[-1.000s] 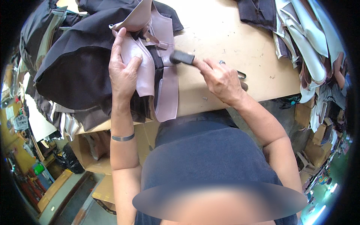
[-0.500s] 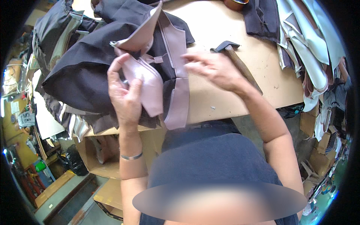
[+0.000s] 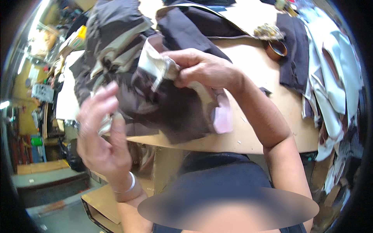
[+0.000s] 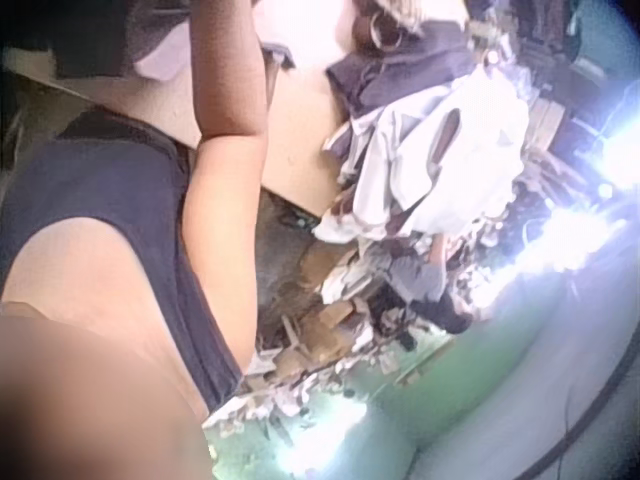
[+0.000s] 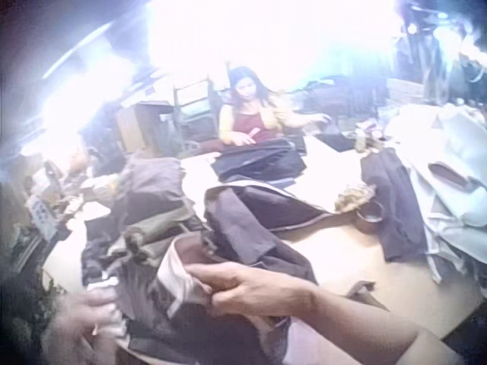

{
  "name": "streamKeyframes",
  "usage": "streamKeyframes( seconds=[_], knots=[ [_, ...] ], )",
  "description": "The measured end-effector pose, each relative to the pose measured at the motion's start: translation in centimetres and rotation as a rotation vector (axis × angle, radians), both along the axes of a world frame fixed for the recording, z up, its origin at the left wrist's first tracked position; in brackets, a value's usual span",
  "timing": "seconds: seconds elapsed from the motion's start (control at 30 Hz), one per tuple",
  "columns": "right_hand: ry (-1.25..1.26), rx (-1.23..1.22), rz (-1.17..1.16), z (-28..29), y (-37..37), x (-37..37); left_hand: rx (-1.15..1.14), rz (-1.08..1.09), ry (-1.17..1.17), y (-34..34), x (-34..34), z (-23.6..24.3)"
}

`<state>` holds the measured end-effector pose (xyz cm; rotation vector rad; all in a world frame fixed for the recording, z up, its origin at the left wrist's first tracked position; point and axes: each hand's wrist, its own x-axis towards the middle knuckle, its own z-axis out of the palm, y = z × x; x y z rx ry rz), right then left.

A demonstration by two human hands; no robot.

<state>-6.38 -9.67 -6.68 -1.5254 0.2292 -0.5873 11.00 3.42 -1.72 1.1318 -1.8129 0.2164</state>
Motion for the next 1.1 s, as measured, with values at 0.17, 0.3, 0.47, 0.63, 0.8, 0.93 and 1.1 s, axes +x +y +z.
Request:
streamKeyframes(
  seconds=[0.17, 0.3, 0.47, 0.63, 0.8, 0.93, 1.1],
  knots=[
    [0.114, -0.03, 0.376, 2.7, 0.3, 1.6, 0.339, -0.187, -0.359, -2.8, 2.0, 3.7],
    [0.127, -0.265, 0.206, 2.8, 1.1, 1.3, 0.584, -0.146, 0.006, -1.2, 1.5, 1.2],
    [0.115, -0.363, 0.044, 1.8, 3.3, -1.9, 0.54, -0.208, 0.212, 0.4, -0.6, -3.8],
    [0.087, -0.657, -0.419, -0.5, 7.2, -3.0, 0.818, -0.427, 0.68, 1.0, -2.0, -6.2],
    [0.148, -0.848, -0.52, -1.2, 9.3, -3.5, 1.09, -0.609, 1.054, 1.2, -2.4, -7.1],
    [0.112, -0.941, -0.55, -1.4, 10.0, -3.3, 0.951, -0.774, 1.146, 0.8, -2.3, -8.9],
    [0.174, -0.984, -0.507, -1.5, 9.9, -3.3, 1.011, -0.666, 1.201, 0.9, -2.7, -8.7]
  ],
)
